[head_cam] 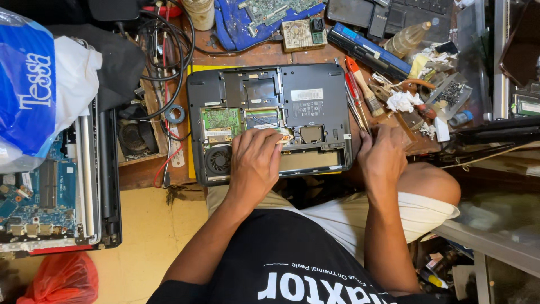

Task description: The person is repairing a laptop by manipulating internal components and using a screwdriver to tighten screws. They adjust wires and parts within the open laptop chassis.

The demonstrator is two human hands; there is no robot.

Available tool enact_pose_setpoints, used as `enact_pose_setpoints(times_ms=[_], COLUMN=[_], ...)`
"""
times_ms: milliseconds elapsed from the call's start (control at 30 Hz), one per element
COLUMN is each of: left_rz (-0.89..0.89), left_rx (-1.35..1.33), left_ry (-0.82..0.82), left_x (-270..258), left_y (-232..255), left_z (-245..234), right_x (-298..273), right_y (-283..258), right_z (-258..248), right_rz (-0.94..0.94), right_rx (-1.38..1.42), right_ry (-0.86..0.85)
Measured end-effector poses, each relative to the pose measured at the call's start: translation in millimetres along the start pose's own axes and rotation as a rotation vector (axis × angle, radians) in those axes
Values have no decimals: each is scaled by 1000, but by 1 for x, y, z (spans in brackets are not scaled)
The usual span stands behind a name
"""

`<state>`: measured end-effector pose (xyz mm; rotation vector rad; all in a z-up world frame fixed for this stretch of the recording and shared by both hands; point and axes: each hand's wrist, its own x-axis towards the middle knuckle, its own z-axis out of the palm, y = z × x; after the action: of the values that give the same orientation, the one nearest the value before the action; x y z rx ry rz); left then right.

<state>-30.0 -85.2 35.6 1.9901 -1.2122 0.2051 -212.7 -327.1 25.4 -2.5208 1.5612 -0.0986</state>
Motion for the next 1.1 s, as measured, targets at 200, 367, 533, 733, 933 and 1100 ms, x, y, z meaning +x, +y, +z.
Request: enact_pose_setpoints(times_ms=[200,367,533,733,933,1100], left_rz=[-16,-60,-152,-147,-118,-48], left_rx=[58,43,-22,-53,-68,-59], left_ry=[-113,-184,-244,-208,-146,-51], left_x=[8,8,29,20,7,0], left_y=[7,3,18,2,-4,-9], left_z=[-7,-6,-24,-6,0,7], right_x=[5,1,6,-9,-34,-34], right_y=[25,16,0,-50,-100,-111], right_z=[35,10,-24,-35,-53,-50], right_rz=[-165,-139,-337,-292,-649,-749], right_rx=[-127,35,353,1499,1340,1123], right_ry=[210,231,297,183,-69,38])
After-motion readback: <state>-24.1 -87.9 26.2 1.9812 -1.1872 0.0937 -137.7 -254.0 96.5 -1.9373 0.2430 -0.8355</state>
